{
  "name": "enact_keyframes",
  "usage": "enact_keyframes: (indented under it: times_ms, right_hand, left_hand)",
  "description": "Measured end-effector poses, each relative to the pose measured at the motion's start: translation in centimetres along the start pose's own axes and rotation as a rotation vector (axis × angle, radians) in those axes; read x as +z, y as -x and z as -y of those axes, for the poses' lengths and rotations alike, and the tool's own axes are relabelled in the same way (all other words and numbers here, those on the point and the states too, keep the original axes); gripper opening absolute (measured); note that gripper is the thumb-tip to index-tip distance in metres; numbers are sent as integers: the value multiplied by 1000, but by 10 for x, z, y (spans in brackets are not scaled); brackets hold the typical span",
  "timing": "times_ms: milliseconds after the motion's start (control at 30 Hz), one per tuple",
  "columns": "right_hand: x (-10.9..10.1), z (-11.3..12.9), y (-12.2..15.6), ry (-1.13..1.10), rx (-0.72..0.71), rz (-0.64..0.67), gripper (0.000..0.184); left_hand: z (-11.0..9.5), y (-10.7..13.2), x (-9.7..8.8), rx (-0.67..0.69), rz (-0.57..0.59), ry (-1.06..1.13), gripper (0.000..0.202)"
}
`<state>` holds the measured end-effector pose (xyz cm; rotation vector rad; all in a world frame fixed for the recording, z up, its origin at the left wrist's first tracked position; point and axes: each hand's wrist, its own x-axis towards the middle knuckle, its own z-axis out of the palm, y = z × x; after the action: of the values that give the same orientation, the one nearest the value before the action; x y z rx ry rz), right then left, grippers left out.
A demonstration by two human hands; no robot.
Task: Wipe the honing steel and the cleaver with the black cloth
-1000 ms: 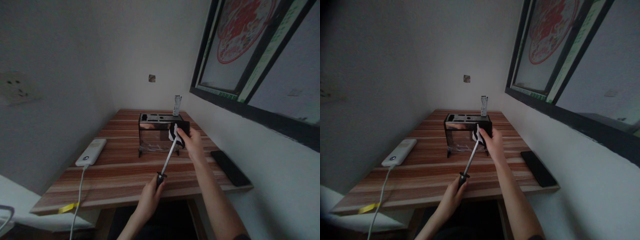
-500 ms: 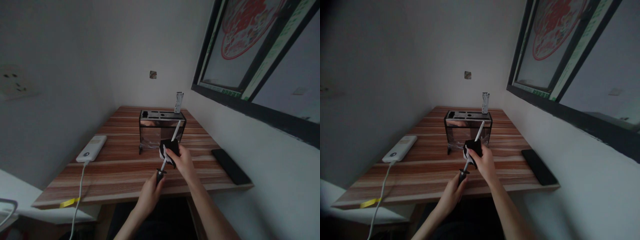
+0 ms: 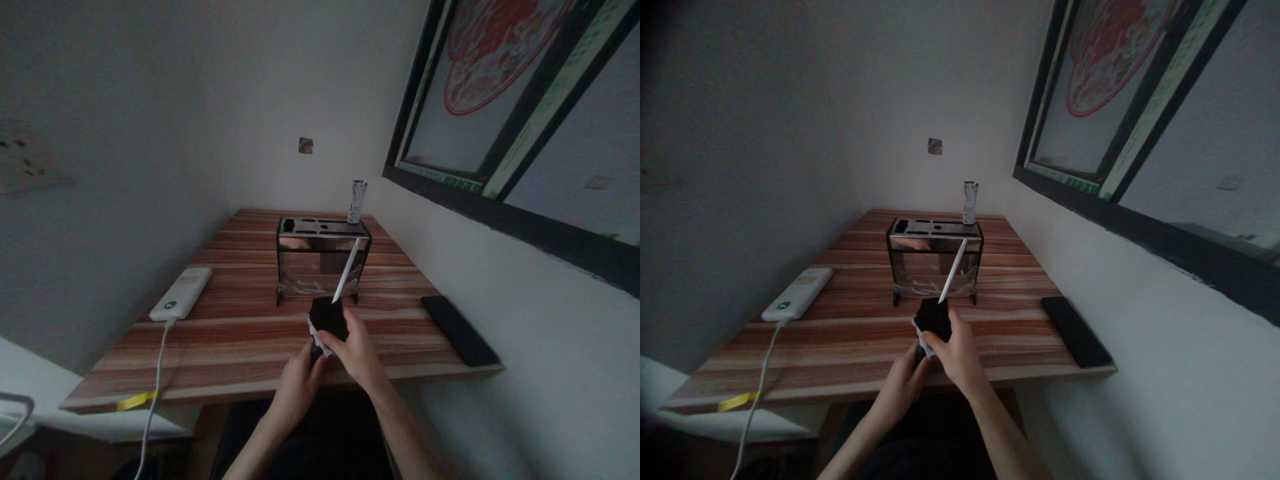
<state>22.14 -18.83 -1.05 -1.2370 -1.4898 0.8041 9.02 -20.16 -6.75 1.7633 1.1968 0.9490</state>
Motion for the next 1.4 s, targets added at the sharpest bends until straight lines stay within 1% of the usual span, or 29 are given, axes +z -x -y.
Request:
enact_keyframes:
  times_ms: [233,400,533,633,767,933,1200,1400]
  right_hand:
    - [3,2,2,19,2,-18,34]
    - [6,2,1,-34,-16,-35,32]
    - [5,4,-2,-4,-23,-66,27]
    - [3,7,-7,-4,-52,-69,27]
    - [-4,12,-14,-25,-80,-86,30]
    - [-18,21,-26,-85,-89,-113,28]
    - [-39,36,-51,-119,-162,-166,28]
    - [-52,43,-72,-83,-243,-239,28]
  left_hand:
    - [0,0,0,-8,-2,8,31]
    - [-2,-1,-1,-4,7,30,32]
    - [0,-3,0,20,1,47,34]
    - [-1,-3,-1,30,-10,54,34]
    - [-4,-3,-2,18,-5,34,32]
    - [-8,-1,-3,18,16,-1,30]
    - [-5,1,-2,34,15,22,28]
    - [-5,1,-2,34,20,40,28]
